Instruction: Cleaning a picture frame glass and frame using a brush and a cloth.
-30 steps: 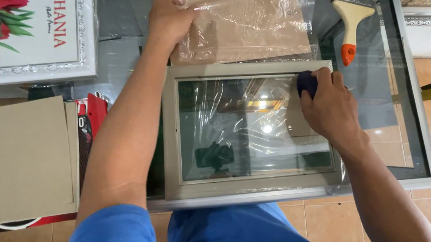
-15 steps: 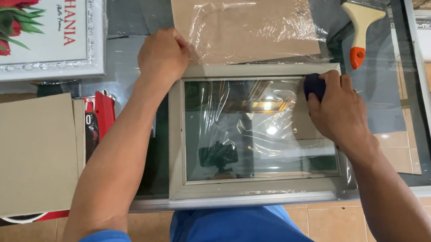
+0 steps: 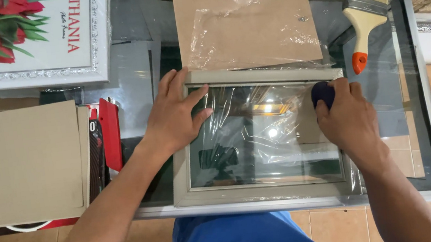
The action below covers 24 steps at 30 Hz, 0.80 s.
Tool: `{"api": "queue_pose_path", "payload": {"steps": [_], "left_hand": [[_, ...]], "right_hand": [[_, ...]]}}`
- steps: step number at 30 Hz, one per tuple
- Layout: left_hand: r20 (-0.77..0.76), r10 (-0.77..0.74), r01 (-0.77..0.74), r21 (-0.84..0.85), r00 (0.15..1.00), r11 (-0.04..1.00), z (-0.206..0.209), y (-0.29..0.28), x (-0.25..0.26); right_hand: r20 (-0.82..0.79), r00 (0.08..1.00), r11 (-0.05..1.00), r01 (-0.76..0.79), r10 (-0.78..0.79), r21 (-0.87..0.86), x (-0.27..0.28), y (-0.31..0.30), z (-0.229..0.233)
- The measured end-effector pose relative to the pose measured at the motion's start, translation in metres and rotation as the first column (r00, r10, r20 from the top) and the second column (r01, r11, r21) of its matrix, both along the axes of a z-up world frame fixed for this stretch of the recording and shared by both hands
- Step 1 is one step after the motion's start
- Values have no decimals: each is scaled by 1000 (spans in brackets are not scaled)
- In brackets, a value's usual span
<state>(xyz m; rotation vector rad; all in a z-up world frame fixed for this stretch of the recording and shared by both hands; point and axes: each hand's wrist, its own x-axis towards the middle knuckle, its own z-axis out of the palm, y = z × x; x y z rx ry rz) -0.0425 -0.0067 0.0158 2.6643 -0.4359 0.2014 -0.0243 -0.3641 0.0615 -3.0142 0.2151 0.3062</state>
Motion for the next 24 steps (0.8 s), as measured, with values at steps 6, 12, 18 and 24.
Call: {"api": "queue_pose_path", "payload": {"steps": [6, 12, 18, 24], "left_hand": [[152, 23, 8, -200, 988, 980, -32, 1, 7], [-44, 74, -84, -288, 996, 954, -13, 3, 5], [105, 138, -75, -457, 985, 886, -30, 18, 23], [132, 232, -130, -529, 964, 839, -40, 14, 25]], "right_hand": [[43, 958, 952, -285, 282, 113, -6, 128, -27], [133, 915, 906, -398, 381, 143, -17, 156, -18], [172, 984, 998, -50, 56, -37, -3, -11, -27], [180, 866, 883, -469, 467, -32, -29, 122, -26]]}}
